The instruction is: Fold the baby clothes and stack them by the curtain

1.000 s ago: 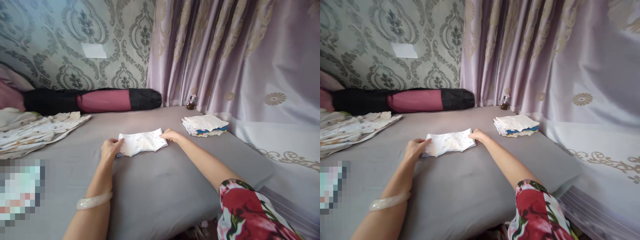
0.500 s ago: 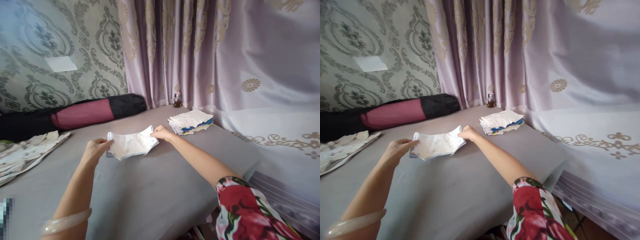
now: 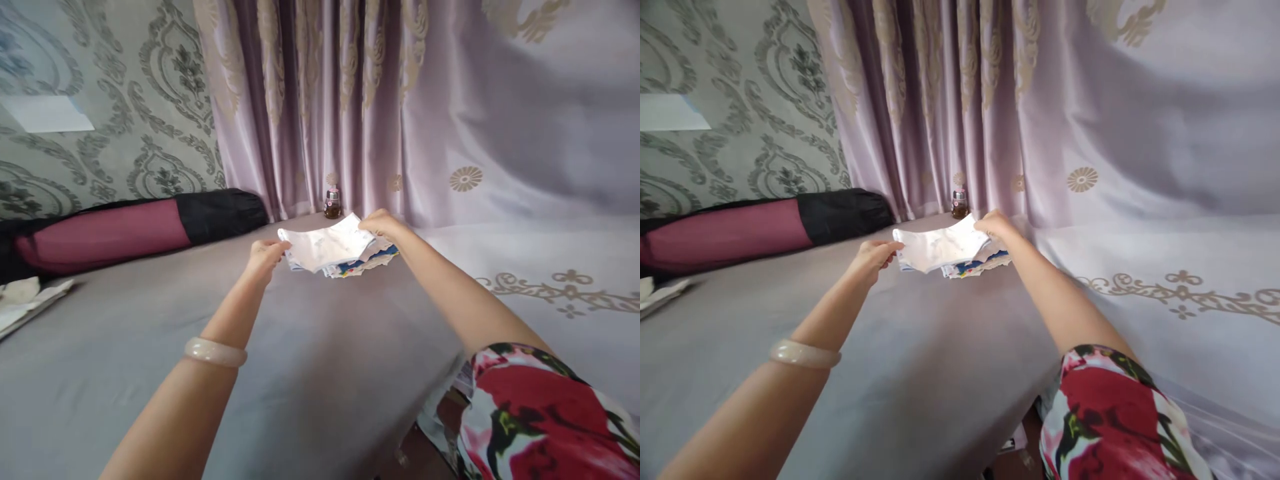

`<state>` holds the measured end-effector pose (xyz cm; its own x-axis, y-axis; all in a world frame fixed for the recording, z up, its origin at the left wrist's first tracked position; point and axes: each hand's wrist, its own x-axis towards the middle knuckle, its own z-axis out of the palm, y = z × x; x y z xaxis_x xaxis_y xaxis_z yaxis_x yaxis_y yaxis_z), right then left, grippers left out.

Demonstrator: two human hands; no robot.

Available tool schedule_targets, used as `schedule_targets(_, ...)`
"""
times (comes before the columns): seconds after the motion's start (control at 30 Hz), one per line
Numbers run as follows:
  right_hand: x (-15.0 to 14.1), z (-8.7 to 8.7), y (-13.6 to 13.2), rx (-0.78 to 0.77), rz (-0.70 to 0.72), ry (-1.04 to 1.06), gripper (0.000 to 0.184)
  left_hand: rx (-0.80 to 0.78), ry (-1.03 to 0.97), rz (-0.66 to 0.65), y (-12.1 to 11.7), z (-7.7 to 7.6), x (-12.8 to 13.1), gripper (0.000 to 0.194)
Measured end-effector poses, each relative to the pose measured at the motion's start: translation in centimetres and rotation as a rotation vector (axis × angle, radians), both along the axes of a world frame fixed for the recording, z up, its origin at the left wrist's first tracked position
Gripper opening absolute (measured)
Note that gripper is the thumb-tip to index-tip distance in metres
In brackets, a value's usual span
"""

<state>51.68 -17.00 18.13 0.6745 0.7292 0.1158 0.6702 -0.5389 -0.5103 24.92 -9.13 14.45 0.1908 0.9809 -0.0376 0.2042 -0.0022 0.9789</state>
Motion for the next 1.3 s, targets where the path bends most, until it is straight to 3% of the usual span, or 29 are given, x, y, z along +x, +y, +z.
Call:
schedule_targets(0.23, 5.1, 1.5, 0.2, -0.111, -0.141, -0.195, 0.023, -0.112, -0.135, -0.054, -0.7, -0.3, 7.9, 0.014)
schedule_targets(0.47, 7.1, 1.3, 1.0, -0.159, -0.194, -0.424, 0.036, -0.193, -0.173, -0.054, -0.4, -1.8, 11.9, 0.013)
schedule_targets(0.87, 8.7, -0.5, 1.8, -0.206, -0.183, -0.480, 0.035, -0.250, -0.163, -0.062, -0.3, -3.3, 13.3, 0.008)
schedule_targets(1.3, 9.7, -2.5, 2.4, -0.232, -0.198, -0.432, 0.037, -0.226, -0.020, -0.142, 0.5, -5.2, 13.4, 0.024)
